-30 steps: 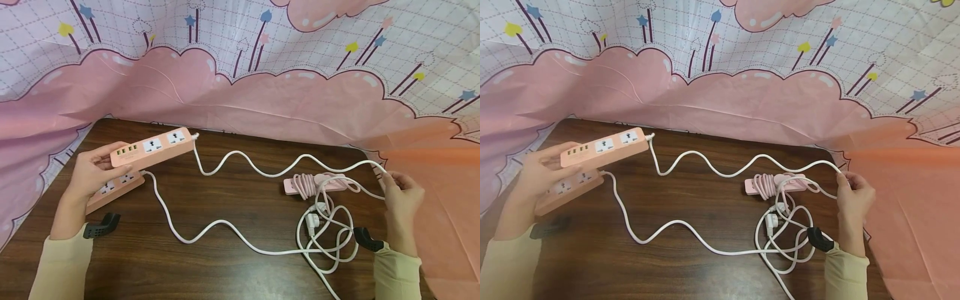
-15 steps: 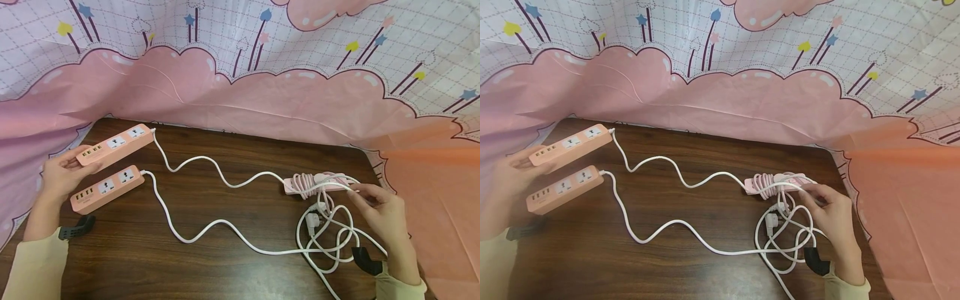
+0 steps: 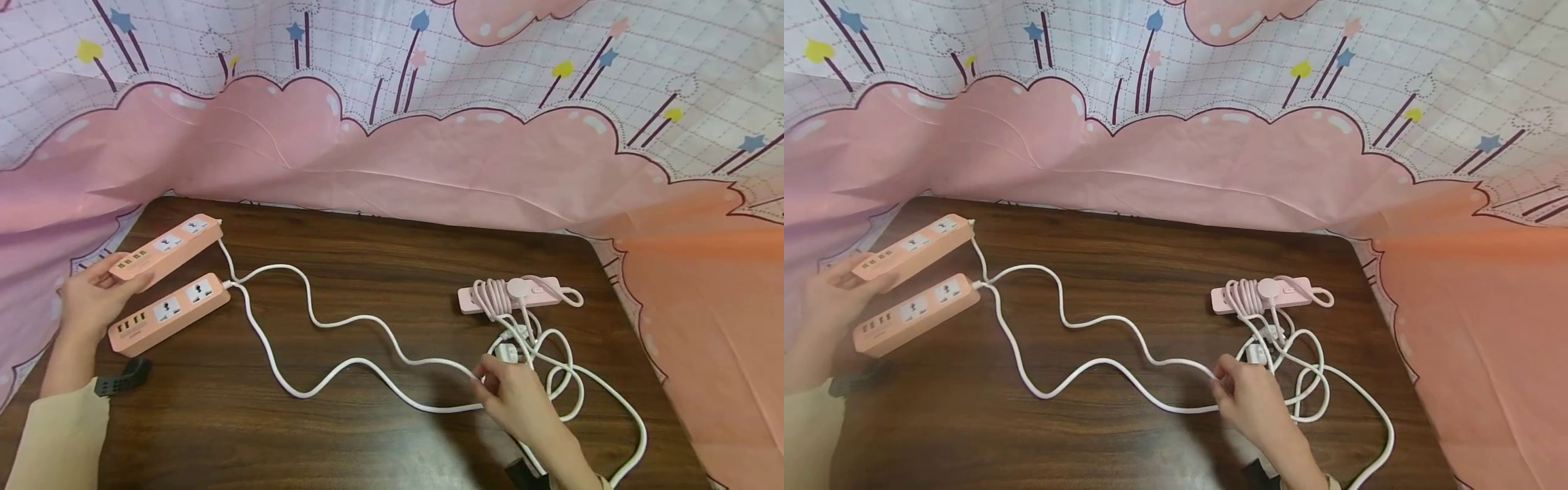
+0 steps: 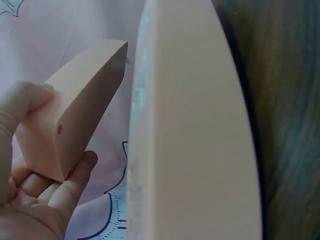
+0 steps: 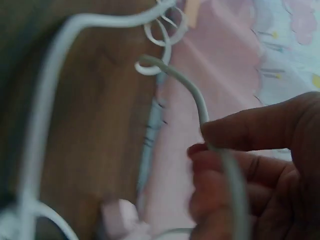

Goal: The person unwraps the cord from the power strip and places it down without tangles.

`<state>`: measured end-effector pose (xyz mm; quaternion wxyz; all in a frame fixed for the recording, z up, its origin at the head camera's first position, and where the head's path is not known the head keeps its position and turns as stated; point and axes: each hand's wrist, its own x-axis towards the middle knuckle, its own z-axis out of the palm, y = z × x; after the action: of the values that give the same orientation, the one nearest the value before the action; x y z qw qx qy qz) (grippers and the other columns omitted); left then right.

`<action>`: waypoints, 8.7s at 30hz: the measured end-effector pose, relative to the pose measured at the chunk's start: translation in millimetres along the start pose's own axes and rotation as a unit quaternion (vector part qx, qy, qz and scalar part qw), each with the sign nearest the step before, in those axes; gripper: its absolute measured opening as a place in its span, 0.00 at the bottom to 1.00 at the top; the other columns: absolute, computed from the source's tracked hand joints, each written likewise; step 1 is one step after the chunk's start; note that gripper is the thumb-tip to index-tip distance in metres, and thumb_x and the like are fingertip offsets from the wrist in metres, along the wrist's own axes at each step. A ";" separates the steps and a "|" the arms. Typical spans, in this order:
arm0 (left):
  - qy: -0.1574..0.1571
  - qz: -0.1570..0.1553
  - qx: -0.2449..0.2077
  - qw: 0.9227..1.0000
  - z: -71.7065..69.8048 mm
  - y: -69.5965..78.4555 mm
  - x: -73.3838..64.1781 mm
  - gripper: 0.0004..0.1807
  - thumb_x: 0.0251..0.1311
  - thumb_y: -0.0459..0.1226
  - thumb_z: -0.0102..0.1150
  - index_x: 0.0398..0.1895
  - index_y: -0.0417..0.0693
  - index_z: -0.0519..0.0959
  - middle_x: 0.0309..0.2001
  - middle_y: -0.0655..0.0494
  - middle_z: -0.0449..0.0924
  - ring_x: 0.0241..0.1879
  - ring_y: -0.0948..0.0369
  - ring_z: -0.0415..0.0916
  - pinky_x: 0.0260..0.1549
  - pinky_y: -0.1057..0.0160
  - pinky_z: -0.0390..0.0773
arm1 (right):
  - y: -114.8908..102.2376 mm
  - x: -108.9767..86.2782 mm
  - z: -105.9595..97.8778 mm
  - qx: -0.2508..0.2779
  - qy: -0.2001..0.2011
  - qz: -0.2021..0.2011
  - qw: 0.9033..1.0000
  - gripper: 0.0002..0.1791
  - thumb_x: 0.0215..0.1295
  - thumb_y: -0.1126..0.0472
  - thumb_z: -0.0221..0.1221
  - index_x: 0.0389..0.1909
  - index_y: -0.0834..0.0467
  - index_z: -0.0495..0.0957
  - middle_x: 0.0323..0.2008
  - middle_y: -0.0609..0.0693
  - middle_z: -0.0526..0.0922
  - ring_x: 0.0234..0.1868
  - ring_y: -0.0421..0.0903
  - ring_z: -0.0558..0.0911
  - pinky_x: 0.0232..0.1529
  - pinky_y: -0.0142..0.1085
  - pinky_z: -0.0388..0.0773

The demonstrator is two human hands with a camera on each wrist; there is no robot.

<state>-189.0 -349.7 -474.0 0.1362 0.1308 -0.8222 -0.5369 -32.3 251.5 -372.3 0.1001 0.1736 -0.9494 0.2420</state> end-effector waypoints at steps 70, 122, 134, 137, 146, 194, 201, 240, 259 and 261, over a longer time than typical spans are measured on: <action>-0.134 0.210 0.069 0.966 97.2 147.7 -62.8 0.25 0.55 0.35 0.65 0.56 0.35 0.74 0.49 0.38 0.78 0.48 0.62 0.76 0.47 0.77 0.71 | 67.0 36.0 -20.7 0.020 0.160 0.070 0.984 0.08 0.47 0.73 0.68 0.30 0.66 0.82 0.27 0.54 0.82 0.26 0.35 0.76 0.28 0.16 0.69; -0.410 0.265 0.153 0.859 426.5 215.1 -157.1 0.35 0.46 0.43 0.71 0.58 0.38 0.73 0.52 0.47 0.77 0.52 0.53 0.73 0.50 0.62 0.72 | 104.0 78.1 -10.1 -0.015 0.154 0.176 0.972 0.17 0.51 0.68 0.65 0.41 0.72 0.77 0.37 0.68 0.74 0.40 0.63 0.74 0.37 0.51 0.70; -0.345 0.296 0.196 0.869 439.3 212.4 -164.6 0.25 0.45 0.46 0.71 0.45 0.43 0.80 0.37 0.53 0.78 0.37 0.60 0.73 0.34 0.67 0.73 | 103.4 78.9 -11.6 -0.017 0.136 0.191 0.972 0.18 0.51 0.68 0.65 0.43 0.72 0.76 0.39 0.69 0.74 0.41 0.63 0.74 0.40 0.53 0.69; -0.352 0.299 0.171 0.870 438.8 211.0 -162.7 0.24 0.45 0.43 0.71 0.45 0.41 0.80 0.36 0.52 0.78 0.35 0.60 0.73 0.32 0.66 0.72 | 104.4 77.9 -12.6 -0.021 0.139 0.193 0.971 0.18 0.51 0.68 0.65 0.43 0.71 0.77 0.39 0.68 0.74 0.41 0.62 0.74 0.40 0.53 0.69; -0.406 0.315 0.160 0.843 424.3 209.4 -152.3 0.26 0.50 0.45 0.67 0.49 0.39 0.76 0.38 0.50 0.73 0.32 0.62 0.68 0.27 0.69 0.68 | 107.0 78.5 -13.2 -0.012 0.151 0.179 0.972 0.17 0.53 0.67 0.64 0.42 0.72 0.76 0.38 0.68 0.74 0.41 0.63 0.75 0.41 0.54 0.70; -0.203 0.344 0.060 0.915 432.4 249.7 -163.2 0.17 0.43 0.44 0.71 0.32 0.43 0.79 0.27 0.52 0.82 0.26 0.59 0.76 0.23 0.64 0.72 | 76.3 88.3 -29.9 0.046 0.295 0.065 0.952 0.10 0.54 0.72 0.62 0.37 0.72 0.78 0.33 0.64 0.76 0.33 0.53 0.76 0.37 0.20 0.67; -0.147 0.309 0.026 0.939 446.0 247.0 -167.2 0.17 0.41 0.43 0.72 0.29 0.42 0.78 0.24 0.51 0.80 0.23 0.57 0.76 0.22 0.63 0.72 | 78.0 85.5 -29.8 0.053 0.289 0.072 0.953 0.10 0.54 0.73 0.62 0.38 0.72 0.79 0.34 0.64 0.77 0.34 0.52 0.77 0.38 0.16 0.66; -0.182 0.329 -0.024 0.926 361.1 244.9 -132.9 0.18 0.41 0.39 0.71 0.36 0.39 0.81 0.25 0.51 0.81 0.22 0.62 0.70 0.19 0.70 0.67 | 70.2 76.5 -5.1 -0.021 0.021 0.131 0.991 0.05 0.53 0.64 0.66 0.25 0.63 0.82 0.18 0.50 0.80 0.20 0.43 0.75 0.22 0.37 0.71; -0.221 0.346 -0.090 0.908 253.6 220.9 -119.9 0.19 0.39 0.36 0.75 0.37 0.38 0.83 0.28 0.51 0.83 0.21 0.66 0.72 0.17 0.71 0.71 | 0.6 127.0 -30.8 0.061 0.131 -0.027 0.989 0.15 0.52 0.67 0.67 0.41 0.68 0.80 0.29 0.58 0.78 0.27 0.48 0.78 0.26 0.39 0.76; -0.222 0.354 -0.091 0.904 246.5 218.7 -119.5 0.20 0.38 0.35 0.75 0.38 0.37 0.82 0.28 0.50 0.83 0.21 0.66 0.72 0.17 0.72 0.71 | -5.7 132.5 -29.5 0.054 0.119 -0.044 0.990 0.17 0.52 0.66 0.67 0.42 0.69 0.80 0.29 0.58 0.79 0.27 0.48 0.78 0.26 0.39 0.76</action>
<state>-182.9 -12.6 -378.4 0.1427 -0.3045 -0.7707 -0.5412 -148.9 224.1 -308.1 0.2133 0.1899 -0.9078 0.3073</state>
